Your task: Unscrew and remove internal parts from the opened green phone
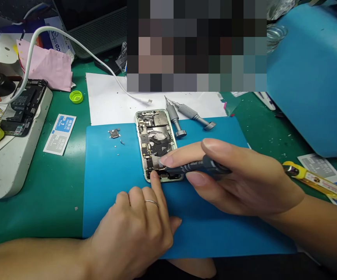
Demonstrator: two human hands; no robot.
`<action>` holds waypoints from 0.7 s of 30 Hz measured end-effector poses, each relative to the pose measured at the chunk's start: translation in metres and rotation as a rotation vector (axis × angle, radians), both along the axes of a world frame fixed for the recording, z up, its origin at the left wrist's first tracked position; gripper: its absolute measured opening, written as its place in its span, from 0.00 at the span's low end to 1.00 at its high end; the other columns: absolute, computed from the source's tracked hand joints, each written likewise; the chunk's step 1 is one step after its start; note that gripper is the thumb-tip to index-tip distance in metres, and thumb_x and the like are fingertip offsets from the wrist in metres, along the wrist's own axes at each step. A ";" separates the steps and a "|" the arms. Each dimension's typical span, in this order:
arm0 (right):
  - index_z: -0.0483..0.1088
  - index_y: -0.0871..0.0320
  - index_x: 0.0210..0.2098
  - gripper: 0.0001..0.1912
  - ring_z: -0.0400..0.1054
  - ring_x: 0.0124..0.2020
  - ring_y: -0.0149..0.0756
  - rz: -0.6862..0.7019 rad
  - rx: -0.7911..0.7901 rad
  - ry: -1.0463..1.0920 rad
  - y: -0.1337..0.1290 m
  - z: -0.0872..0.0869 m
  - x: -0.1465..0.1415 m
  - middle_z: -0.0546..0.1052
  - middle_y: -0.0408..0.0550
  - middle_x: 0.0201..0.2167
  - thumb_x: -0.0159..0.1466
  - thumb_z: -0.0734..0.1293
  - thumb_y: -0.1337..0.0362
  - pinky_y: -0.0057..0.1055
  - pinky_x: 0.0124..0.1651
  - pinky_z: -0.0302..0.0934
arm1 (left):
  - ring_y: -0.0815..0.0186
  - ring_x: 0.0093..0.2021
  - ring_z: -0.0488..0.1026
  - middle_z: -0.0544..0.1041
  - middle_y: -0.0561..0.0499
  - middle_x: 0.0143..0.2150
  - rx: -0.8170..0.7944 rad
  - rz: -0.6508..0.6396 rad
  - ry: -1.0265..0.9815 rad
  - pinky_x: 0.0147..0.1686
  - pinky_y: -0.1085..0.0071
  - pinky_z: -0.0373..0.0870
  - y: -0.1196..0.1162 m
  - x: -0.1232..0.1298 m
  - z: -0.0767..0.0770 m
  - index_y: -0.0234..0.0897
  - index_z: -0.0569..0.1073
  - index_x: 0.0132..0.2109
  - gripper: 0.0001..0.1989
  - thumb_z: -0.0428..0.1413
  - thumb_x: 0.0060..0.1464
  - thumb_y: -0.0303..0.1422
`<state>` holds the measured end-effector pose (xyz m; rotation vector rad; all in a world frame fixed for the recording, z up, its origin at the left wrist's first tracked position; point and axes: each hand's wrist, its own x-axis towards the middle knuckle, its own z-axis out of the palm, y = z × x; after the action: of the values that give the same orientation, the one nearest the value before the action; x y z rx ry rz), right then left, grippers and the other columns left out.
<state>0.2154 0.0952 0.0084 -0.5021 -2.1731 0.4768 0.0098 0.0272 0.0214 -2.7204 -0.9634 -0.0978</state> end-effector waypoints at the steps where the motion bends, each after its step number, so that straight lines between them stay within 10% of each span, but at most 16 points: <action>1: 0.49 0.56 0.75 0.39 0.79 0.43 0.38 -0.019 0.038 0.015 0.000 -0.002 -0.002 0.81 0.53 0.44 0.68 0.63 0.76 0.34 0.44 0.80 | 0.63 0.25 0.74 0.77 0.43 0.30 0.002 0.000 -0.004 0.18 0.68 0.65 0.000 0.000 0.000 0.13 0.74 0.60 0.27 0.48 0.72 0.38; 21: 0.57 0.62 0.71 0.33 0.75 0.43 0.35 -0.004 0.090 0.103 0.003 -0.006 -0.005 0.80 0.52 0.41 0.68 0.65 0.76 0.35 0.45 0.74 | 0.61 0.25 0.75 0.78 0.42 0.30 0.015 0.005 -0.024 0.17 0.67 0.65 -0.002 -0.001 -0.003 0.14 0.74 0.60 0.27 0.49 0.71 0.39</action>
<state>0.2105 0.0987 0.0027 -0.4232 -2.0838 0.3925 0.0086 0.0252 0.0189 -2.7094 -0.9721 -0.1367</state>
